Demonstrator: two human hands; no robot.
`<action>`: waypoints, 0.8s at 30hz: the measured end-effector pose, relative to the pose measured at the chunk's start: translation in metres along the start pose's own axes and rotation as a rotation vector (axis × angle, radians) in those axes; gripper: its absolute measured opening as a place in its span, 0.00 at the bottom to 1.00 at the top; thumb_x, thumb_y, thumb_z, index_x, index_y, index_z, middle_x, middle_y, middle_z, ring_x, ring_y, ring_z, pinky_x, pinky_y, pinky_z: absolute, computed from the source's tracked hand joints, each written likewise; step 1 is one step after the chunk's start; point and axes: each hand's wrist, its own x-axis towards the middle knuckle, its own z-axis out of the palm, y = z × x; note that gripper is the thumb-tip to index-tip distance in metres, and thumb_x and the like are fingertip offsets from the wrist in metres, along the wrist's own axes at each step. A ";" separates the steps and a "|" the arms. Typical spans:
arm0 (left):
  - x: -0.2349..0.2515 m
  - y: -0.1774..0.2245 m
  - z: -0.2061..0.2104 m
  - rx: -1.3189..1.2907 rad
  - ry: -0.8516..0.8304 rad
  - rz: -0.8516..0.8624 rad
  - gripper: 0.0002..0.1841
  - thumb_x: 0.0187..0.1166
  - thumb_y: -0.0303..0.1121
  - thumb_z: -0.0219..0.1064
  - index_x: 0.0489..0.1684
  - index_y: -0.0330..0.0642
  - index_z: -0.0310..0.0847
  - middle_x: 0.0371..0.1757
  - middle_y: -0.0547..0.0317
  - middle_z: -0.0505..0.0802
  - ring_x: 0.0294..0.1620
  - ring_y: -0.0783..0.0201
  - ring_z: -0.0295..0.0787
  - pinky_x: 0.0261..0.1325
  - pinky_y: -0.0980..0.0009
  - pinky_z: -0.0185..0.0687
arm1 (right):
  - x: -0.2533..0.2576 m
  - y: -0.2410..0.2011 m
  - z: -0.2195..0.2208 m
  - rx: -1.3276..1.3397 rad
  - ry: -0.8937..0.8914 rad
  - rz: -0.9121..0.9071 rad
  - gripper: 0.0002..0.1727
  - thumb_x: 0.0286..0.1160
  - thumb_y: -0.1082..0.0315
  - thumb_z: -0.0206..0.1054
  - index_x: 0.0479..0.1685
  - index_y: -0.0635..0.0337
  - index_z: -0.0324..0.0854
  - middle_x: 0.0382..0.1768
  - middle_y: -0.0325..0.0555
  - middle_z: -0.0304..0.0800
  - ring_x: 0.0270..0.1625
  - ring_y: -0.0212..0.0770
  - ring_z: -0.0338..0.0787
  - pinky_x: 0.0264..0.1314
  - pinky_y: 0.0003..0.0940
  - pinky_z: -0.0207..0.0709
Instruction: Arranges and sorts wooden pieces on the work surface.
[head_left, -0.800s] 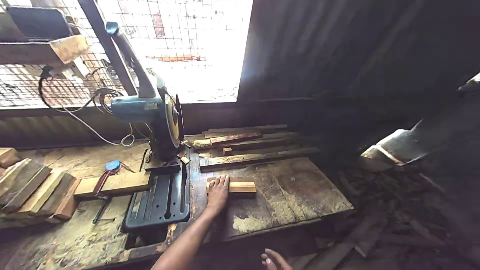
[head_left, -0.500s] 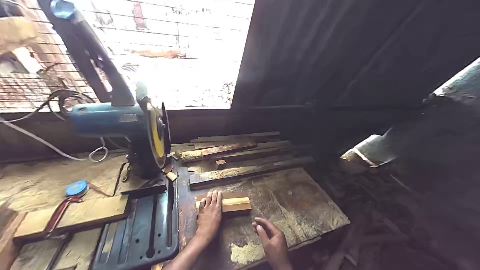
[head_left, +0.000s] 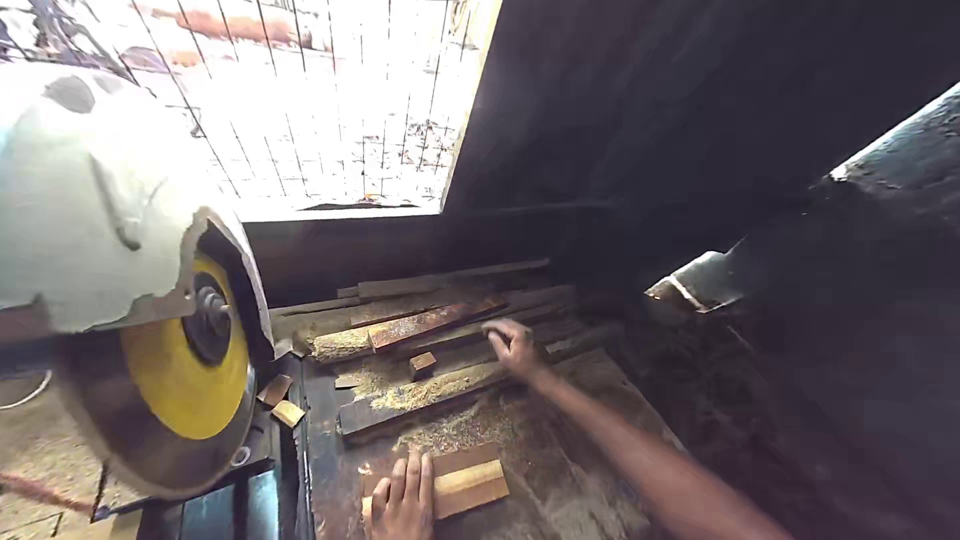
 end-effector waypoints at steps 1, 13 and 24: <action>0.000 0.000 0.000 0.005 0.006 -0.004 0.37 0.62 0.36 0.78 0.80 0.54 0.78 0.77 0.59 0.86 0.74 0.55 0.83 0.71 0.52 0.74 | 0.029 0.012 0.003 -0.036 0.017 -0.031 0.14 0.82 0.70 0.62 0.59 0.60 0.90 0.57 0.52 0.93 0.62 0.47 0.92 0.71 0.47 0.83; 0.002 -0.002 0.006 0.047 0.015 -0.012 0.27 0.75 0.38 0.67 0.77 0.61 0.80 0.73 0.65 0.88 0.72 0.61 0.82 0.69 0.59 0.73 | 0.243 0.034 0.096 -0.287 -0.633 -0.133 0.28 0.72 0.64 0.74 0.74 0.57 0.80 0.71 0.60 0.82 0.74 0.59 0.81 0.77 0.62 0.73; 0.002 0.001 0.006 0.050 0.003 -0.014 0.27 0.77 0.36 0.65 0.79 0.61 0.78 0.75 0.68 0.86 0.74 0.63 0.80 0.70 0.60 0.71 | 0.239 0.019 0.086 -0.520 -0.586 -0.143 0.23 0.69 0.55 0.75 0.61 0.53 0.85 0.62 0.54 0.88 0.64 0.58 0.88 0.62 0.68 0.82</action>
